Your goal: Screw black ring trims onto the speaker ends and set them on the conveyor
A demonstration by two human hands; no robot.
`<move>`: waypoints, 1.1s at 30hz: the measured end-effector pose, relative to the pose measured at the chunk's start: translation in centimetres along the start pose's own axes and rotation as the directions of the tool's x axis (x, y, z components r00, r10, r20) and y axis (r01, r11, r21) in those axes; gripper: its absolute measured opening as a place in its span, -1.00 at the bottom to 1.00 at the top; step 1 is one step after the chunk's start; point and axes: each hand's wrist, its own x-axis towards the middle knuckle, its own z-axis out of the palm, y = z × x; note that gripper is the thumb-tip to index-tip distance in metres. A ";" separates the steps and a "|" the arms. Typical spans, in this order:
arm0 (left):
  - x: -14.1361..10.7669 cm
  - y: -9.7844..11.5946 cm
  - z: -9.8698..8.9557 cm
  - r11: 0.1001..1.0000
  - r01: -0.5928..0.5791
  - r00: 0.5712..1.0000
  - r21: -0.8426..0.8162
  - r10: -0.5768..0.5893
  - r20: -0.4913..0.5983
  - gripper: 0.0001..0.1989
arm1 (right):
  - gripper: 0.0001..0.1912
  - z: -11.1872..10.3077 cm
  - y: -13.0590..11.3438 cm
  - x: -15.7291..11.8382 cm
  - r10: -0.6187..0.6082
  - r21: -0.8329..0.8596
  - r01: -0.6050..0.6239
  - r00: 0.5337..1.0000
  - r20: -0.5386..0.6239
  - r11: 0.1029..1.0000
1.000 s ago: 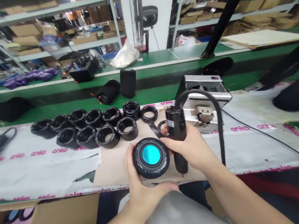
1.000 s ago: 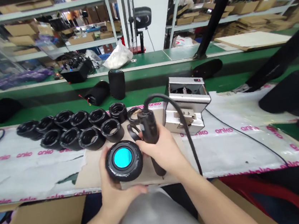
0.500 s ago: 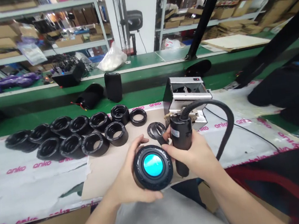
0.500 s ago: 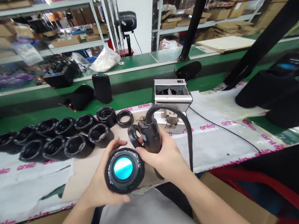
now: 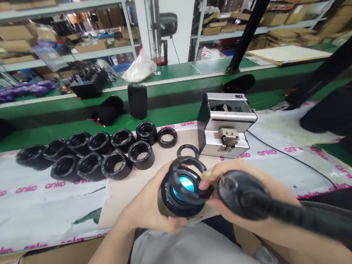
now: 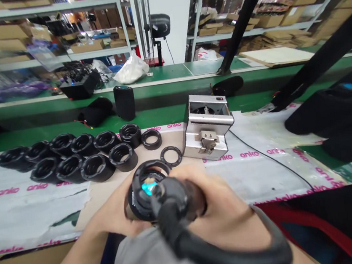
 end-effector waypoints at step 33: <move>1.1 -1.7 -1.7 0.992 0.057 0.998 -0.113 -0.052 0.044 0.46 | -0.33 0.1 -0.1 3.1 0.071 0.057 -0.087 0.967 0.244 0.995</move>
